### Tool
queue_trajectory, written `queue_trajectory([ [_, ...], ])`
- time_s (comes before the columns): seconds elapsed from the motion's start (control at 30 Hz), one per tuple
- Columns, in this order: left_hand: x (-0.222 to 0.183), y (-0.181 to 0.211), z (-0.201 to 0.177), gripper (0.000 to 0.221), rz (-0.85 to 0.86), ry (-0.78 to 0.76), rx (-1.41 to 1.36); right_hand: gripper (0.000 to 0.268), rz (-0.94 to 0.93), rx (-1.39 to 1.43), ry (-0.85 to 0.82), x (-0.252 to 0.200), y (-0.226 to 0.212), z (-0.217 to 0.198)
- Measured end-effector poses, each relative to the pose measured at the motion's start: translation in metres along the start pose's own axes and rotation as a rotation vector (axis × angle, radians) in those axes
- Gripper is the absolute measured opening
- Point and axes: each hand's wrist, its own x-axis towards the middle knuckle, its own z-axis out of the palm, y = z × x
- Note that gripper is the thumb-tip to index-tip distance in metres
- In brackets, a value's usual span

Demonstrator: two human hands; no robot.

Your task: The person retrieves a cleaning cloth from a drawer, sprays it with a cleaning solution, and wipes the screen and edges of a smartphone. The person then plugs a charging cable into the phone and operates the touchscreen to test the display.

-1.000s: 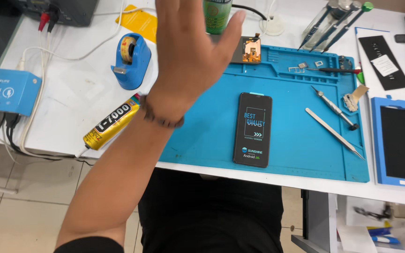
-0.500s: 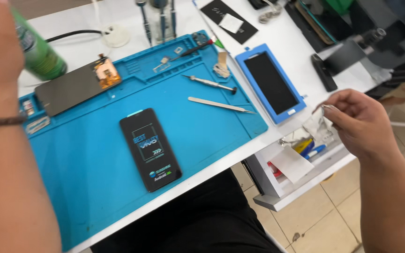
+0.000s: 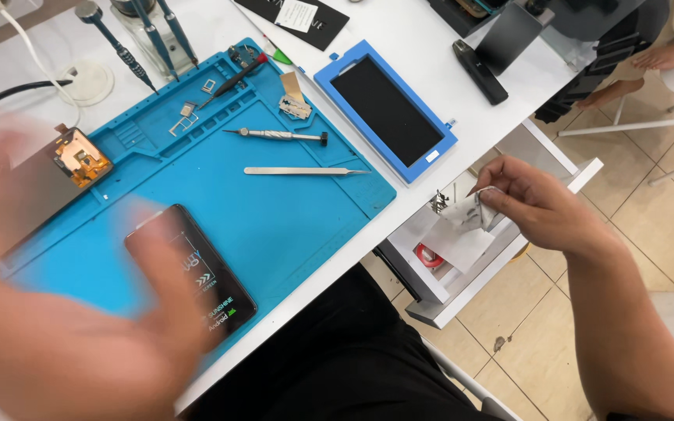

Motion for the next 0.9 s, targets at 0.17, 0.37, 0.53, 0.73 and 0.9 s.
queue_trajectory([
  [0.17,-0.04,0.139,-0.036,0.045,0.33,-0.691,-1.571,0.011,-0.084,0.252,-0.118,-0.013,0.019,0.008],
  [0.37,-0.064,0.199,-0.007,0.057,0.174,-0.969,-1.588,0.012,-0.16,0.635,-0.245,-0.024,0.043,0.01],
  [0.53,-0.078,0.226,0.012,0.015,0.125,-1.048,-1.626,0.014,-0.104,0.784,-0.165,-0.026,0.065,0.012],
  [0.73,-0.086,0.23,0.021,0.014,0.15,-0.95,-1.631,0.008,-0.103,0.482,0.23,-0.025,0.063,0.009],
  [0.9,-0.096,0.243,0.015,0.012,0.299,-0.598,-1.36,0.006,-0.098,0.469,0.478,-0.032,0.048,0.014],
])
